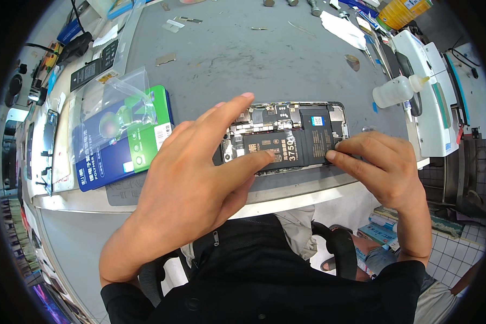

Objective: The person removes the old battery from a disassembled smartphone, opens a new battery package, and peels off protective films. They then place the new battery into the phone, connect the ribbon cable, and reattach the screen assembly.

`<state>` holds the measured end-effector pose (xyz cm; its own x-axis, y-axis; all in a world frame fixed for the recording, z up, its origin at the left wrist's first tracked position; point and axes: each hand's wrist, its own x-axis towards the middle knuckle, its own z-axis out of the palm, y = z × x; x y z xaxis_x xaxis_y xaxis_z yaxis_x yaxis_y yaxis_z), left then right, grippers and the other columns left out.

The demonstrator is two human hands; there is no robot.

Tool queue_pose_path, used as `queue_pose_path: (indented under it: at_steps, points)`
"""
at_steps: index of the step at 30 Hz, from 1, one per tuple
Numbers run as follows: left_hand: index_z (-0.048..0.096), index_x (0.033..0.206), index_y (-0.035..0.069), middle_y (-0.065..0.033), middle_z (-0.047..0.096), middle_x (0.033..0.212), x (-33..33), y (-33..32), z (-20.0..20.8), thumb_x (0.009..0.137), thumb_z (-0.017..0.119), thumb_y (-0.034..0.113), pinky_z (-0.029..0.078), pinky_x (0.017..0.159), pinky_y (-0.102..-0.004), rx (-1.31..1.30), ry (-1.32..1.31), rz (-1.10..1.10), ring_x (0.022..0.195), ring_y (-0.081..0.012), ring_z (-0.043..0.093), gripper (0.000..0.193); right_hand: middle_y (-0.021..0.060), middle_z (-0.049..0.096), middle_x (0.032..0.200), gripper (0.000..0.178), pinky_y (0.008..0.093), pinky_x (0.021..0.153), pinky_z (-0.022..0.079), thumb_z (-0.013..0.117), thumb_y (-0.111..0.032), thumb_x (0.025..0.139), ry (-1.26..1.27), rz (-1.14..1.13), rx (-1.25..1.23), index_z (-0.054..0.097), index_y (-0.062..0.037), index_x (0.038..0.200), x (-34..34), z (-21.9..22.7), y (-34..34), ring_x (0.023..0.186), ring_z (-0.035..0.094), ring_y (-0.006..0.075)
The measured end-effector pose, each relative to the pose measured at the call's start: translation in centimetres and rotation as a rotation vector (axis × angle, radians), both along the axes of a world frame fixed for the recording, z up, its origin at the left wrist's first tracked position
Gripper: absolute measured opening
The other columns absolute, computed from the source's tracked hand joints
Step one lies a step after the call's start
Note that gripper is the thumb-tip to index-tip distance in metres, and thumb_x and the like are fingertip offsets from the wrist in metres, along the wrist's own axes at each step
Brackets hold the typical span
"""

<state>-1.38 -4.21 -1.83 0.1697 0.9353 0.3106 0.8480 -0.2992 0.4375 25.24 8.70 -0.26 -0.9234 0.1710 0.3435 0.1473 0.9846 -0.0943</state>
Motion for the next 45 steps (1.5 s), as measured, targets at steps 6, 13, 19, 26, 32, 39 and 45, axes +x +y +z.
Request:
queue_pose_path:
  at_steps: [6,13,19,26,32,39,45]
  points:
    - [0.078,0.113,0.022,-0.0186,0.052,0.149,-0.2,-0.4,-0.5,0.067,0.083,0.005,0.054,0.097,-0.0432,-0.021,-0.028,-0.013,0.127,-0.0388,0.06,0.049,0.0075,0.068,0.09,0.027,0.0306,0.054,0.053,0.074,-0.008,0.073,0.077,-0.048,0.018,0.076,0.0001,0.099,0.1,-1.3,-0.4,0.074,0.068,0.0215]
    - [0.076,0.119,0.023,-0.021,0.05,0.151,0.1,-1.3,-0.6,0.07,0.082,0.007,0.048,0.097,-0.0472,-0.002,0.143,0.01,0.131,-0.0399,0.056,0.051,0.0164,0.071,0.11,0.037,0.0377,0.077,0.058,0.079,-0.01,0.074,0.013,-0.204,-0.053,0.075,0.001,0.109,-0.1,-0.2,-3.0,0.095,0.069,0.0313]
    - [0.076,0.118,0.017,-0.0224,0.05,0.15,0.0,-1.6,-0.9,0.072,0.081,0.007,0.048,0.096,-0.0485,0.004,0.154,-0.002,0.131,-0.0402,0.056,0.048,0.0152,0.072,0.114,0.043,0.0371,0.08,0.059,0.082,-0.009,0.067,0.078,-0.17,-0.024,0.074,0.0027,0.108,0.2,-1.7,-2.8,0.098,0.07,0.0318]
    - [0.076,0.119,0.017,-0.0208,0.049,0.151,0.3,-1.7,-1.1,0.074,0.081,0.008,0.046,0.099,-0.0524,0.02,0.119,0.017,0.133,-0.0379,0.054,0.046,0.0129,0.071,0.115,0.043,0.0369,0.081,0.059,0.082,-0.011,0.069,0.085,-0.162,-0.035,0.073,-0.0004,0.11,0.3,-1.8,-2.5,0.1,0.069,0.0307]
    - [0.074,0.121,0.022,-0.0149,0.048,0.154,0.4,-2.2,-0.7,0.075,0.081,0.011,0.042,0.104,-0.0597,0.036,0.204,0.07,0.136,-0.0304,0.054,0.049,0.0098,0.07,0.117,0.045,0.0373,0.082,0.058,0.083,-0.014,0.072,0.085,-0.183,-0.009,0.071,-0.0047,0.114,0.4,-1.8,-2.4,0.103,0.068,0.0306]
    - [0.07,0.124,0.021,-0.0119,0.056,0.145,-1.2,-6.0,-1.3,0.077,0.078,0.016,0.045,0.097,-0.0519,0.166,0.141,0.144,0.125,-0.0263,0.06,0.048,0.0156,0.07,0.114,0.044,0.0453,0.085,0.054,0.084,-0.009,0.071,0.168,-0.133,0.001,0.07,-0.0044,0.113,-0.4,0.4,-2.1,0.099,0.067,0.0372]
    - [0.07,0.116,0.012,-0.0092,0.063,0.133,-3.8,-10.2,-0.9,0.076,0.078,0.009,0.053,0.085,-0.0383,0.331,-0.117,0.231,0.108,-0.0261,0.067,0.041,0.0125,0.068,0.099,0.029,0.0403,0.077,0.052,0.082,0.003,0.066,0.283,0.053,0.058,0.064,-0.005,0.088,-9.5,4.6,-2.1,0.088,0.064,0.0326]
